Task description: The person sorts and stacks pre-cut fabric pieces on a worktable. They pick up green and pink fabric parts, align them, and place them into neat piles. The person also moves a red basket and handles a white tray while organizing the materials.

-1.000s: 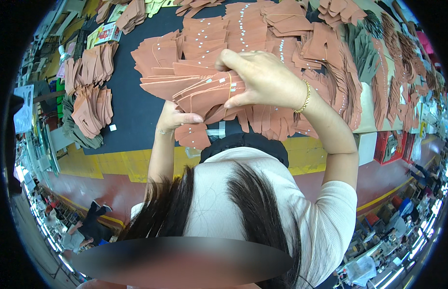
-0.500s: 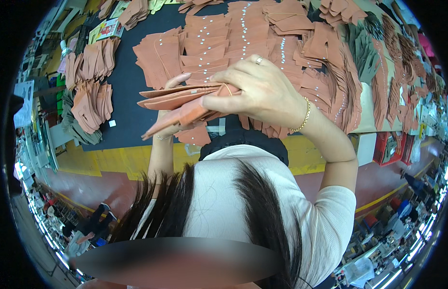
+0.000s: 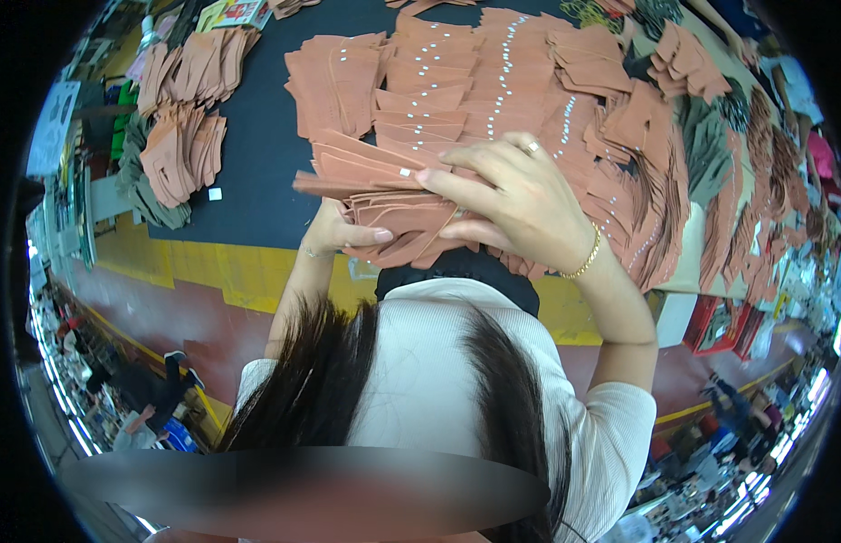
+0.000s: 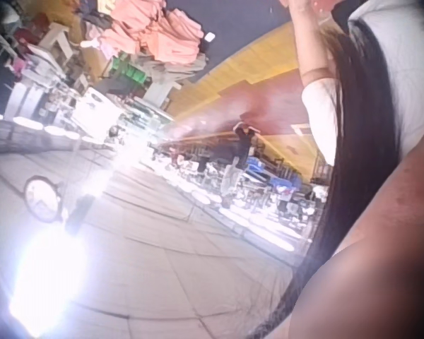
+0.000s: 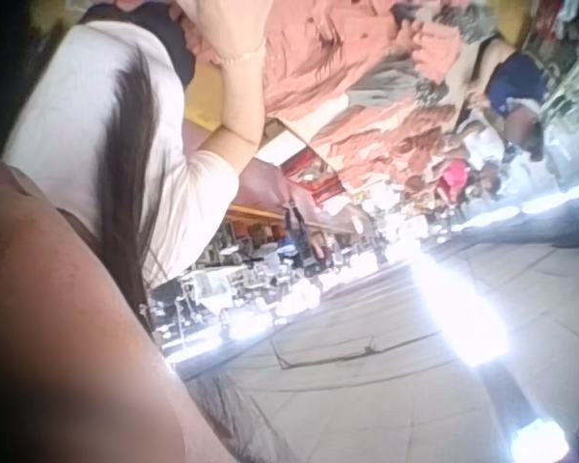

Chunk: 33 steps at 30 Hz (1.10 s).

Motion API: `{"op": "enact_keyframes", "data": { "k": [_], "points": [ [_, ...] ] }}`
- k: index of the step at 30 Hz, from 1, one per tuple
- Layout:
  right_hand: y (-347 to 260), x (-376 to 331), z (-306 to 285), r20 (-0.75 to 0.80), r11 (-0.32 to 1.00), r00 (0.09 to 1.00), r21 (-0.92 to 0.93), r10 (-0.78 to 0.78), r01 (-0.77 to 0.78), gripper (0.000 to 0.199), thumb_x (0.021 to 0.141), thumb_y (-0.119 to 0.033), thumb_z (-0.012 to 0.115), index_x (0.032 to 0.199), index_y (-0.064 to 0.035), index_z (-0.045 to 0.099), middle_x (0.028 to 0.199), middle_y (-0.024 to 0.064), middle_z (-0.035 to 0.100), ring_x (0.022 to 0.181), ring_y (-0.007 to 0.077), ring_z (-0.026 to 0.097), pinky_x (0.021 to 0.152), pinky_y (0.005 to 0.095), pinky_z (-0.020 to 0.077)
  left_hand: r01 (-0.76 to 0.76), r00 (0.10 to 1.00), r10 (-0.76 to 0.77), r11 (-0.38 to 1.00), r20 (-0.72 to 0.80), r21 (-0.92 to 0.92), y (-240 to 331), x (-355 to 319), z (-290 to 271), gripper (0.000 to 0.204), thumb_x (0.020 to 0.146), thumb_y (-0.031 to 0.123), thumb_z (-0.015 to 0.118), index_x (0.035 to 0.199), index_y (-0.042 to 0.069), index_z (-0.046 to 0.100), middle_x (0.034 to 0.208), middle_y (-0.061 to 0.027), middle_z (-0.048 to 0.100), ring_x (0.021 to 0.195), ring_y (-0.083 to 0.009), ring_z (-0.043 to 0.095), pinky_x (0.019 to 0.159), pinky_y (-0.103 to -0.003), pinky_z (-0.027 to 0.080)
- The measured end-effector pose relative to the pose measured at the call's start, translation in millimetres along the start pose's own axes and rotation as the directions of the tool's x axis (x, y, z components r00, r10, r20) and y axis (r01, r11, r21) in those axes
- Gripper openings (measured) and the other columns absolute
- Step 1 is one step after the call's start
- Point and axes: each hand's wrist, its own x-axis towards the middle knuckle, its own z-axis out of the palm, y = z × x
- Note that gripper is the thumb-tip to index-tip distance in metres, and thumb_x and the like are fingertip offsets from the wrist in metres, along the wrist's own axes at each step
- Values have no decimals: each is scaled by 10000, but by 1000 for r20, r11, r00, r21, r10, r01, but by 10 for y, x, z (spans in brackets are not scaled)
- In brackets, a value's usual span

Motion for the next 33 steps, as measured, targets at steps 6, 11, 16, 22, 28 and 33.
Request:
{"op": "enact_keyframes", "data": {
  "k": [6, 11, 16, 22, 28, 33],
  "points": [
    [106, -111, 164, -40, 980, 980, 50, 195, -193, 400, 732, -220, 742, 1070, -60, 603, 1075, 84, 643, 954, 267, 591, 862, 384, 412, -10, 972, -63, 952, -227, -307, -214, -275, -505, 732, 616, 152, 761, 1256, -62, 476, 1161, -136, 598, 1079, -233, 584, 986, -359, 431],
    [97, -257, 391, 105, 950, 956, 125, 275, -287, 328, 752, -198, 720, 1032, -56, 624, 1021, 87, 640, 921, 278, 586, 842, 371, 424, -144, 911, -2, 935, -412, -323, -294, -342, -930, 798, 625, 217, 735, 1297, -66, 411, 1202, -183, 558, 1091, -274, 580, 986, -382, 456],
    [104, -287, 505, 85, 946, 954, 129, 288, -297, 247, 778, -180, 692, 994, -73, 641, 959, 58, 635, 870, 235, 597, 791, 344, 426, -379, 812, 146, 868, -565, -321, -217, -343, -1307, 839, 667, 292, 717, 1336, -49, 341, 1233, -214, 511, 1119, -327, 563, 976, -429, 488],
    [128, -270, 572, 91, 940, 945, 114, 314, -323, 229, 786, -181, 684, 985, -76, 641, 936, 56, 632, 870, 232, 601, 791, 343, 430, -423, 784, 181, 856, -593, -298, -163, -213, -1679, 822, 694, 326, 721, 1343, -18, 352, 1266, -197, 507, 1163, -322, 533, 1003, -437, 465],
    [123, -284, 710, 130, 927, 930, 110, 344, -358, 208, 796, -184, 674, 969, -74, 636, 924, 62, 633, 868, 237, 607, 795, 353, 433, -377, 837, 100, 819, -538, -433, -555, 222, -1791, 743, 735, 219, 709, 1340, -31, 357, 1281, -183, 500, 1161, -299, 536, 1022, -410, 436],
    [153, -286, 783, 167, 920, 920, 114, 353, -374, 200, 797, -178, 672, 964, -73, 635, 911, 66, 634, 869, 243, 609, 799, 359, 434, 36, 839, -108, 989, -533, -145, -828, 778, -1879, 628, 796, 119, 696, 1323, -25, 386, 1283, -150, 516, 1151, -238, 545, 1005, -358, 433]
  ]
}}
